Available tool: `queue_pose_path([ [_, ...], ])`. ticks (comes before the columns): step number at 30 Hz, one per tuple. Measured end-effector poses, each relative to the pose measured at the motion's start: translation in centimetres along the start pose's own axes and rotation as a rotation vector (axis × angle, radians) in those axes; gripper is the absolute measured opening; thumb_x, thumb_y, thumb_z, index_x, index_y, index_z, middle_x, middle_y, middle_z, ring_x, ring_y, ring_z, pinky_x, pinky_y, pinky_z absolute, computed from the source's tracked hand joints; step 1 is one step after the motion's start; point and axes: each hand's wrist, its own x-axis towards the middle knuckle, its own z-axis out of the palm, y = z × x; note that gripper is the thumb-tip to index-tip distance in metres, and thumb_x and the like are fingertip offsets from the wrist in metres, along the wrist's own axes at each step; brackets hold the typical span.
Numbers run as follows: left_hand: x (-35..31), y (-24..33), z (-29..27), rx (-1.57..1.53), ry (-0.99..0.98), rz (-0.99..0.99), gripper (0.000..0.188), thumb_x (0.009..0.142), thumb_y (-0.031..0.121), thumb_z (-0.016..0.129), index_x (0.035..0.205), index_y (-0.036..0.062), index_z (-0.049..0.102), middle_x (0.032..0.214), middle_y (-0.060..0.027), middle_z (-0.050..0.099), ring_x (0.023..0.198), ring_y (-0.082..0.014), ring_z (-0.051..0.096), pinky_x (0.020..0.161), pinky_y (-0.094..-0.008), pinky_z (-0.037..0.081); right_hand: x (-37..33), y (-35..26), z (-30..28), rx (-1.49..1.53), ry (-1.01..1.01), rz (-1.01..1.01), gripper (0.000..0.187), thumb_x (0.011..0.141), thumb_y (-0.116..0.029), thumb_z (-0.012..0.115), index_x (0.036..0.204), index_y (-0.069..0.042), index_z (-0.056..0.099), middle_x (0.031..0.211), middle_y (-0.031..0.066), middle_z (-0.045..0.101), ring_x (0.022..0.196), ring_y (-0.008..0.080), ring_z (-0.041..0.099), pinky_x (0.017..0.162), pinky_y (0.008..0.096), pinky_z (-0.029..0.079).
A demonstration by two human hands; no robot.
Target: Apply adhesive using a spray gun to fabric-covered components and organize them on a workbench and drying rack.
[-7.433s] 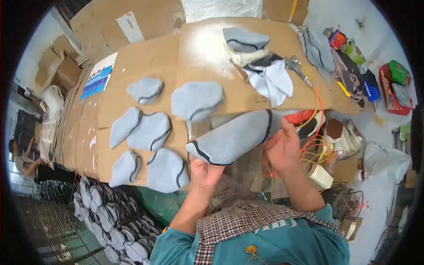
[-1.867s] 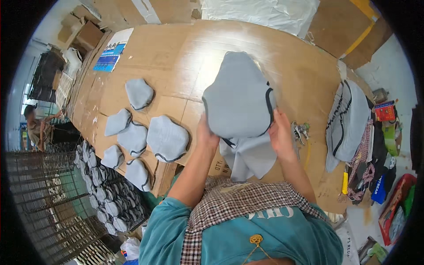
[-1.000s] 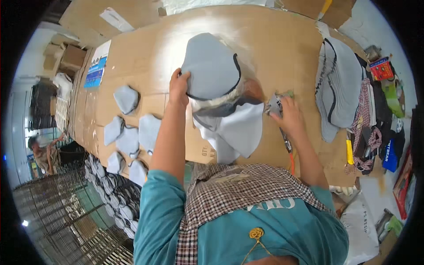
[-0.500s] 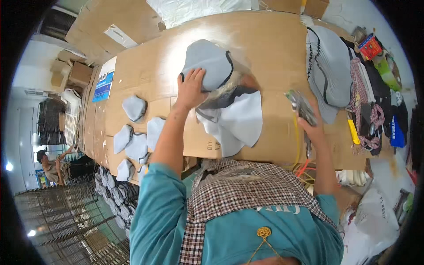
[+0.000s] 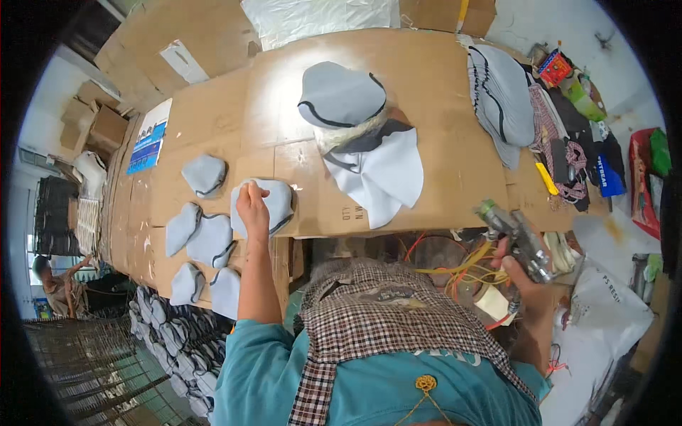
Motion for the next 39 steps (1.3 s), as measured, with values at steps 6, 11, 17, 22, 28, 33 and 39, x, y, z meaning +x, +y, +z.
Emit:
queue_pose_path([
  [6, -2.6, -1.9, -1.3, -0.187, -0.009, -0.005, 0.035, 0.093, 0.021, 0.045, 0.064, 0.0024, 0.049, 0.063, -0.0036, 0.055, 0.061, -0.0096, 0.048, 0.058, -0.0262, 0.039, -4.8, -1.9, 3.8, -0.032, -0.076, 0.009, 0.059, 0.076, -0.003, 0.062, 0.130, 0.004, 0.037, 0.089, 0.0097, 0.058, 0.078, 0.0143, 0.057, 0.071, 0.0275, 0.049],
  [11, -3.5, -1.7, -2.4, -0.333, 0.031, -0.073, 0.028, 0.094, 0.022, 0.046, 0.083, -0.0001, 0.059, 0.064, -0.0021, 0.054, 0.061, -0.0085, 0.048, 0.058, -0.0244, 0.039, -6.1, -5.1, 7.5, -0.159, 0.016, -0.008, 0.060, 0.076, -0.005, 0.065, 0.130, 0.002, 0.039, 0.089, 0.0076, 0.058, 0.077, 0.0123, 0.056, 0.069, 0.0258, 0.048],
  [17, -3.8, -2.3, -4.7, -0.343, -0.027, -0.133, 0.031, 0.093, 0.024, 0.044, 0.090, -0.0013, 0.060, 0.066, -0.0034, 0.057, 0.066, -0.0114, 0.055, 0.065, -0.0270, 0.042, -4.8, -7.9, 12.8, -0.279, -0.083, -0.120, 0.057, 0.078, -0.006, 0.064, 0.129, 0.003, 0.041, 0.090, 0.0085, 0.059, 0.076, 0.0120, 0.057, 0.070, 0.0250, 0.048],
  [22, -3.6, -4.8, -7.7, -0.316, -0.008, -0.192, 0.026, 0.092, 0.020, 0.046, 0.088, -0.0010, 0.061, 0.065, -0.0028, 0.056, 0.062, -0.0099, 0.052, 0.060, -0.0247, 0.041, -3.0, -10.3, 13.8, -0.419, -0.101, -0.109, 0.055, 0.078, -0.008, 0.064, 0.128, 0.002, 0.043, 0.087, 0.0066, 0.059, 0.074, 0.0110, 0.055, 0.069, 0.0242, 0.046],
  [28, -3.3, -9.2, -11.8, -0.378, 0.165, -0.255, 0.017, 0.088, 0.012, 0.049, 0.095, -0.0004, 0.058, 0.068, -0.0042, 0.056, 0.063, -0.0102, 0.053, 0.062, -0.0237, 0.043, -1.3, -12.0, 14.0, -0.422, -0.146, -0.099, 0.052, 0.077, -0.007, 0.061, 0.126, 0.002, 0.044, 0.083, 0.0049, 0.058, 0.073, 0.0097, 0.054, 0.066, 0.0234, 0.045],
  [33, -2.7, -10.2, -11.9, -0.476, 0.243, -0.309, 0.018, 0.084, 0.005, 0.050, 0.100, -0.0020, 0.055, 0.072, -0.0055, 0.057, 0.063, -0.0116, 0.054, 0.062, -0.0242, 0.045, 2.8, -13.3, 13.3, -0.515, -0.148, -0.160, 0.054, 0.078, -0.011, 0.064, 0.126, 0.003, 0.043, 0.083, 0.0052, 0.057, 0.073, 0.0108, 0.055, 0.067, 0.0251, 0.046],
  [39, -2.8, -8.9, -11.1, -0.402, 0.315, -0.321, 0.016, 0.085, 0.003, 0.049, 0.098, -0.0019, 0.057, 0.071, -0.0049, 0.056, 0.062, -0.0115, 0.053, 0.061, -0.0242, 0.045, 7.0, -14.1, 9.5, -0.378, -0.251, -0.184, 0.055, 0.077, -0.010, 0.064, 0.126, 0.004, 0.043, 0.087, 0.0054, 0.058, 0.075, 0.0107, 0.055, 0.069, 0.0241, 0.046],
])
